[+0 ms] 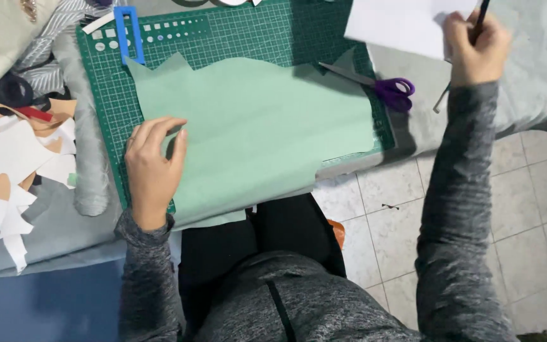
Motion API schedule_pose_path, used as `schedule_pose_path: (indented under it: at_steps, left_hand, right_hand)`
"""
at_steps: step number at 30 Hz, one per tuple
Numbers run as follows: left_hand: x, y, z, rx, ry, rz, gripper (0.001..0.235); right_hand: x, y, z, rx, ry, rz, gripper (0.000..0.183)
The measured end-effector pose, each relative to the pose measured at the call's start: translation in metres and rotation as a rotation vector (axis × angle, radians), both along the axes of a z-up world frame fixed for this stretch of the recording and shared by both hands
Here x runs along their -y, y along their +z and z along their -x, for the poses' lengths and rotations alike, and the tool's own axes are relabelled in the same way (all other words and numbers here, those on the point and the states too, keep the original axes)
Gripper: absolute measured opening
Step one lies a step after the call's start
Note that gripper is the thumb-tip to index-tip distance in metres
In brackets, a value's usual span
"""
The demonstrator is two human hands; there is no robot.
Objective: Tracing eyewear-shaped templates onto green synthetic leather using a pencil on a cutting mat.
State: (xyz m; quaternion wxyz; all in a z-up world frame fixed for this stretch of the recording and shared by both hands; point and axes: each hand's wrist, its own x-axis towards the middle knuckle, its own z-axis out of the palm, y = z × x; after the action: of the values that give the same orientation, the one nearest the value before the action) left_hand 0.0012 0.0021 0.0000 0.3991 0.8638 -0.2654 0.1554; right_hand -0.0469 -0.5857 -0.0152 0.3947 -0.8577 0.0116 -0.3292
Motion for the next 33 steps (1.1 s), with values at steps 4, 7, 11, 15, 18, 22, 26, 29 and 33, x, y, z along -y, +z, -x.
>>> schedule_pose_path:
  at_steps: [4,7,11,15,18,22,26,29,33]
  left_hand:
    - [-0.004,0.006,0.0,-0.074,-0.037,0.048,0.02]
    - [-0.006,0.024,0.009,-0.088,-0.046,0.059,0.024]
    - [0.002,0.044,0.034,-0.505,-0.252,0.355,0.035]
    - [0.02,0.01,0.063,-0.693,-0.409,0.565,0.063]
    - [0.04,0.001,0.077,-0.795,-0.52,0.853,0.056]
    - [0.043,-0.001,0.086,-0.816,-0.493,0.899,0.051]
    - [0.043,0.008,0.087,-0.796,-0.427,0.9,0.036]
    - [0.043,0.013,0.089,-0.771,-0.381,0.907,0.029]
    - [0.042,0.016,0.09,-0.748,-0.348,0.906,0.028]
  right_hand:
    - [-0.125,0.024,0.044,-0.047,-0.026,-0.04,0.007]
    - [-0.185,0.031,0.059,-0.062,-0.065,-0.096,0.004]
    - [-0.228,0.026,0.067,-0.139,-0.057,-0.262,0.004]
    - [-0.247,0.013,0.074,-0.133,-0.073,-0.292,0.015]
    - [-0.237,-0.006,0.074,-0.065,0.033,-0.269,0.018]
    - [-0.245,-0.006,0.081,-0.052,0.041,-0.256,0.016]
    - [-0.25,-0.008,0.083,-0.047,0.05,-0.251,0.013]
    - [-0.255,-0.005,0.084,-0.035,0.054,-0.236,0.012]
    - [-0.254,-0.005,0.085,-0.044,0.054,-0.227,0.012]
